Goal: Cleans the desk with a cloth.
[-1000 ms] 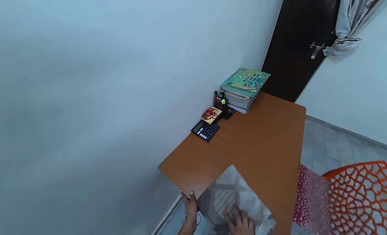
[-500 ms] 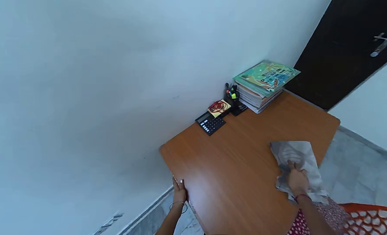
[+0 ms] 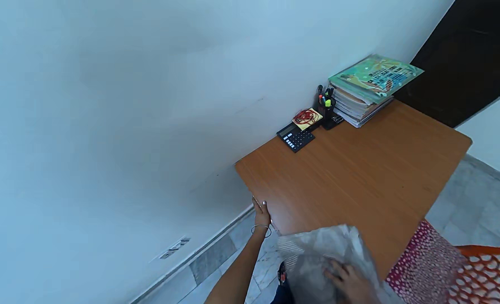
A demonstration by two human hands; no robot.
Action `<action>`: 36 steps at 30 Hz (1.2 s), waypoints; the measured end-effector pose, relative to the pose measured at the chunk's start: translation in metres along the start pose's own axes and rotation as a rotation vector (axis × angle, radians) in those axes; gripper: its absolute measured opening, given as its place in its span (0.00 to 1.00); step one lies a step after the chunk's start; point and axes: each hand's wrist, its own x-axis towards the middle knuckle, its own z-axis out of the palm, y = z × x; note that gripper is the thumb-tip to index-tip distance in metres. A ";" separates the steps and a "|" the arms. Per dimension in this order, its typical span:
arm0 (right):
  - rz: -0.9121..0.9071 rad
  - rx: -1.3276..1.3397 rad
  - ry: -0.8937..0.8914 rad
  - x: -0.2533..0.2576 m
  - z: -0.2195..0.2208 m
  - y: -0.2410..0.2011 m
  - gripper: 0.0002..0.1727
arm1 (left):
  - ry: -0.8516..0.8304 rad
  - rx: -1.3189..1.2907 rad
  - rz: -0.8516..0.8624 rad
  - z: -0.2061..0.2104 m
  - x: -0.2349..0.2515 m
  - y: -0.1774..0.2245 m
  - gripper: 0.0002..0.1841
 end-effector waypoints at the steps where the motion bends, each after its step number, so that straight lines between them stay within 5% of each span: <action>1: 0.067 -0.042 0.011 0.007 -0.010 0.017 0.35 | -0.024 -0.002 -0.027 -0.004 0.000 0.000 0.36; 7: 0.652 -0.093 0.013 0.068 -0.088 0.147 0.37 | -0.181 0.002 -0.115 -0.041 -0.037 -0.034 0.31; 11: 0.791 0.027 0.128 0.102 -0.102 0.160 0.32 | -0.139 -0.106 -0.306 -0.062 -0.098 -0.113 0.27; 14: 0.602 0.024 0.065 0.107 -0.086 0.113 0.30 | -0.006 -0.209 -0.477 -0.062 -0.150 -0.169 0.28; 17: 0.193 0.044 -0.007 0.072 -0.049 0.059 0.29 | 0.142 -0.316 -0.580 -0.038 -0.189 -0.198 0.29; 21: -0.303 0.230 -0.200 0.018 -0.026 0.043 0.27 | 0.279 -0.473 -0.551 0.033 -0.201 -0.178 0.31; 24: -0.415 0.257 -0.206 0.017 -0.037 0.083 0.28 | 0.353 -0.500 -0.359 0.090 -0.196 -0.142 0.30; 28: -0.189 0.142 -0.059 0.045 -0.084 0.179 0.29 | 0.395 -0.391 -0.222 0.135 -0.200 -0.086 0.29; 33: 0.252 0.037 0.081 0.088 -0.159 0.332 0.29 | 0.411 -0.273 -0.186 0.142 -0.206 -0.075 0.30; 36: 0.559 0.061 0.160 0.111 -0.193 0.388 0.30 | 0.370 -0.270 -0.222 0.138 -0.208 -0.067 0.30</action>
